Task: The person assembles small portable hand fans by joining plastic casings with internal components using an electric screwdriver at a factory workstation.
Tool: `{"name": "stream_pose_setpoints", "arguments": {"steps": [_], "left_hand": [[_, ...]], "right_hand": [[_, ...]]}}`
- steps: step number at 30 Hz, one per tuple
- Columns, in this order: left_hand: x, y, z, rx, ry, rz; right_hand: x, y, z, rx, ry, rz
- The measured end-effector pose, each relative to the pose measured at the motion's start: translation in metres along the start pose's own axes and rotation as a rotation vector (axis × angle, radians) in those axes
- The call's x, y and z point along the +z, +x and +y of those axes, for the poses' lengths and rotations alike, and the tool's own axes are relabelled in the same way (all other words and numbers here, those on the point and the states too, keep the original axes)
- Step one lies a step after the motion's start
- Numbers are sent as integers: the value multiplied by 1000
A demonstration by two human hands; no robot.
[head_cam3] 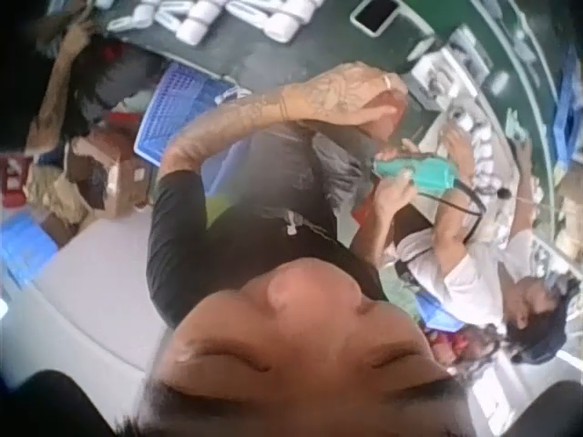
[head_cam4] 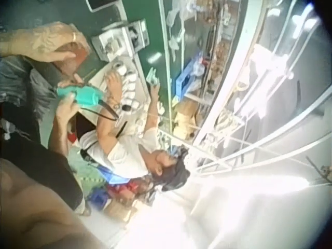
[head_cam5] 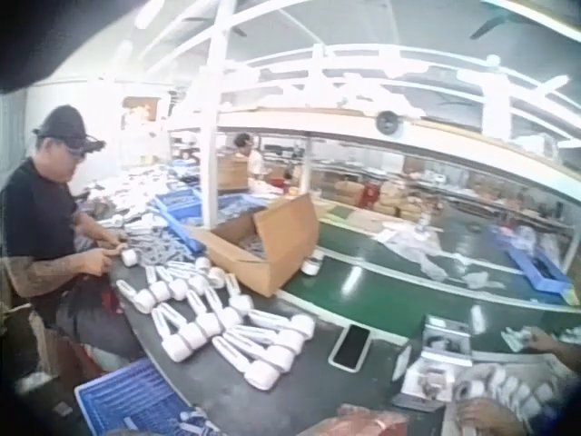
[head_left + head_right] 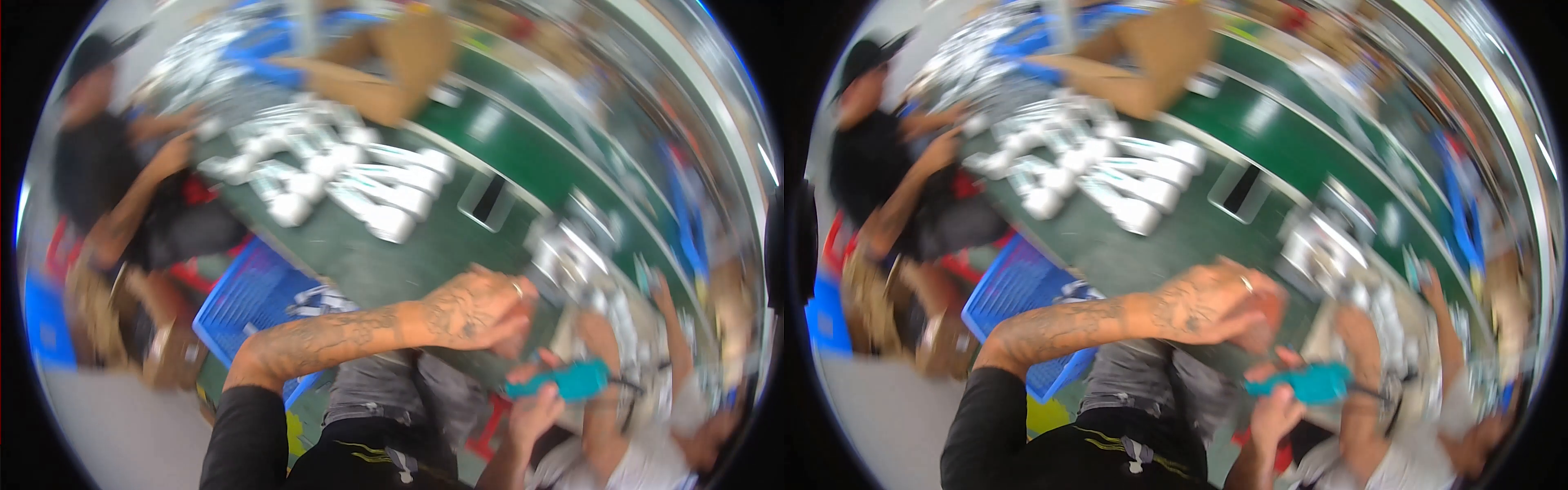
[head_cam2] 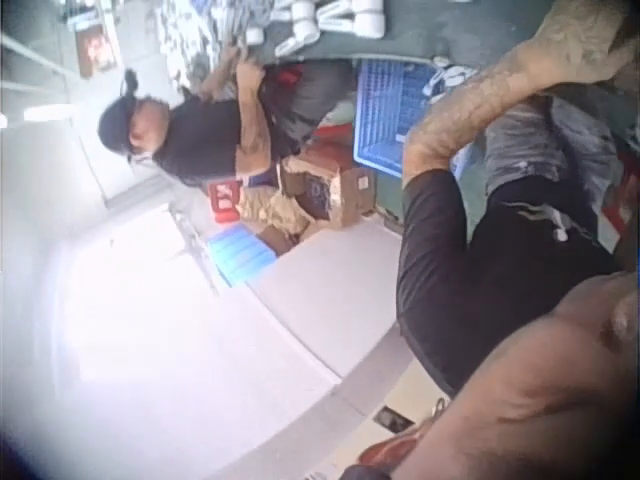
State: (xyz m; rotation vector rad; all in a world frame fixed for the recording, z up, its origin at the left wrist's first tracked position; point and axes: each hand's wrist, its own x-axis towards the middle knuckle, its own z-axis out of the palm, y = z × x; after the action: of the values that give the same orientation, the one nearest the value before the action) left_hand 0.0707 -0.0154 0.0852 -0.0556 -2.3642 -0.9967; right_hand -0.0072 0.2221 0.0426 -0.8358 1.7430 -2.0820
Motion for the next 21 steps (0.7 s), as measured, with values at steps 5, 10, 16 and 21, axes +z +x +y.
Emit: {"name": "stream_pose_setpoints", "arguments": {"steps": [5, 10, 16, 21], "left_hand": [[109, 58, 12, -64, -13, -148], [226, 123, 7, 66, 253, -76], [287, 138, -24, -54, 466, -259], [246, 124, 4, -264, 269, -143]], "right_hand": [[-32, 3, -14, 47, 133, 15], [-83, -8, -24, 39, 100, 120], [-101, -9, -19, 32, 111, 159], [-116, 4, -16, 21, -39, 165]]}}
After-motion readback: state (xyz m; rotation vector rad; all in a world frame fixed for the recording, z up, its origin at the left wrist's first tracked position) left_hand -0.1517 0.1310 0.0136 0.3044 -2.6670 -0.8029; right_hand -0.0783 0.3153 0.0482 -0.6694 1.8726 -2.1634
